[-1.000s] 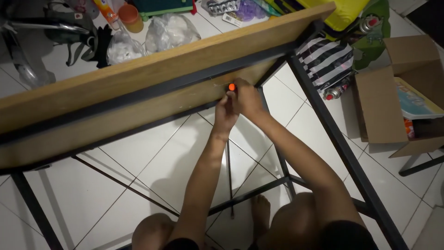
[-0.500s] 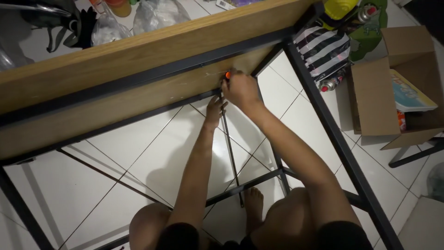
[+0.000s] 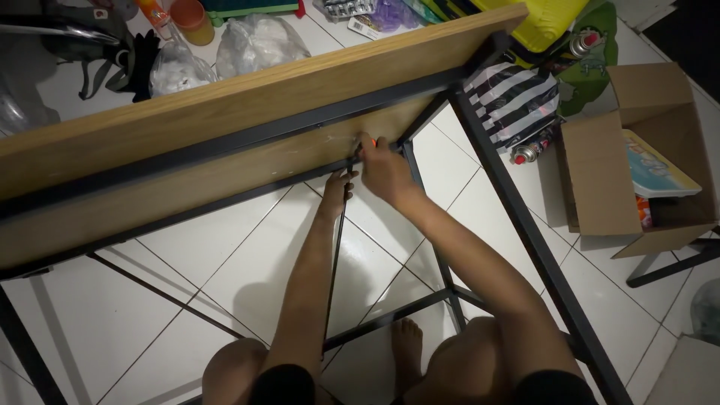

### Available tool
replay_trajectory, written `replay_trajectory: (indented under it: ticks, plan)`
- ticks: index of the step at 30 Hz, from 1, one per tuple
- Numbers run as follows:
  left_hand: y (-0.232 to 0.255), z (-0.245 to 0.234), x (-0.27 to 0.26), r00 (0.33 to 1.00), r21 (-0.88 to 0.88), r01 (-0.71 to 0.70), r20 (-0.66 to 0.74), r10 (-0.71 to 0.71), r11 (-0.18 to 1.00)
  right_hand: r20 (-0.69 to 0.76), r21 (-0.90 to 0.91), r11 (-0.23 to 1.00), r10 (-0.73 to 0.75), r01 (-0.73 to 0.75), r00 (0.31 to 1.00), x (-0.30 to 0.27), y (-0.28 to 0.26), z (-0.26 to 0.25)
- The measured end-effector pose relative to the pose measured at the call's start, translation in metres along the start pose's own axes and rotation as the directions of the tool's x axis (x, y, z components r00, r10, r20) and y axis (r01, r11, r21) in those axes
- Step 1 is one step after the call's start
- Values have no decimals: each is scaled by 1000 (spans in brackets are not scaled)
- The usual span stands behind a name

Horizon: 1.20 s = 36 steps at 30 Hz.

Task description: The person assembles a table by attaching a wooden tabletop to a metal frame. They use a screwdriver to tighten screws at the leg joints and secure the tabletop to the frame.

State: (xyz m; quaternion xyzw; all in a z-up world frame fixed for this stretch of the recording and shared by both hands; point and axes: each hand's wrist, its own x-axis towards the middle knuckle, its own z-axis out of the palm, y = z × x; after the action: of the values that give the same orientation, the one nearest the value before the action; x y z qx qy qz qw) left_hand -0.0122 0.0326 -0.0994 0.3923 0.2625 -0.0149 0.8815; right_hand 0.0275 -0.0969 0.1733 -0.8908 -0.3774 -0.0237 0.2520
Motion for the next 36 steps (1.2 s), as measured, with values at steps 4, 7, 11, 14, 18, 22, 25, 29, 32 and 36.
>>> replay_trajectory:
  ticks: [4,7,11,14,18,22,25,29,32,36]
  plan:
    - [6,5,-5,999,-76,40,1,-40,996,-22,-109,994,-22,20,1000,0,-3,7]
    - [2,8,-3,1000,-134,24,10,-23,991,-94,-63,998,-21,15,995,1,0,14]
    - [0,7,-3,999,-165,17,36,-11,986,-94,-80,996,40,-48,995,2,3,23]
    - [0,8,-4,999,-167,39,37,-33,985,-94,-74,997,10,-17,995,1,6,23]
    - [6,5,-10,996,-33,-11,93,14,999,-191,52,992,-105,116,976,-2,2,18]
    - [6,3,-8,998,-50,57,35,-55,997,4,-35,999,26,-26,1000,-2,-2,14]
    - [3,1,-3,998,-38,51,42,-49,998,-46,50,997,-52,55,998,-1,1,10]
    - [-5,-2,-2,999,-42,32,43,-31,999,-7,-28,1000,8,-9,1000,0,7,9]
    - [-4,4,-5,999,2,31,-39,-30,1000,-46,12,999,-32,33,998,2,12,6]
    - [6,32,-28,914,546,-76,-296,277,835,-9,-46,999,28,-29,1000,3,10,4]
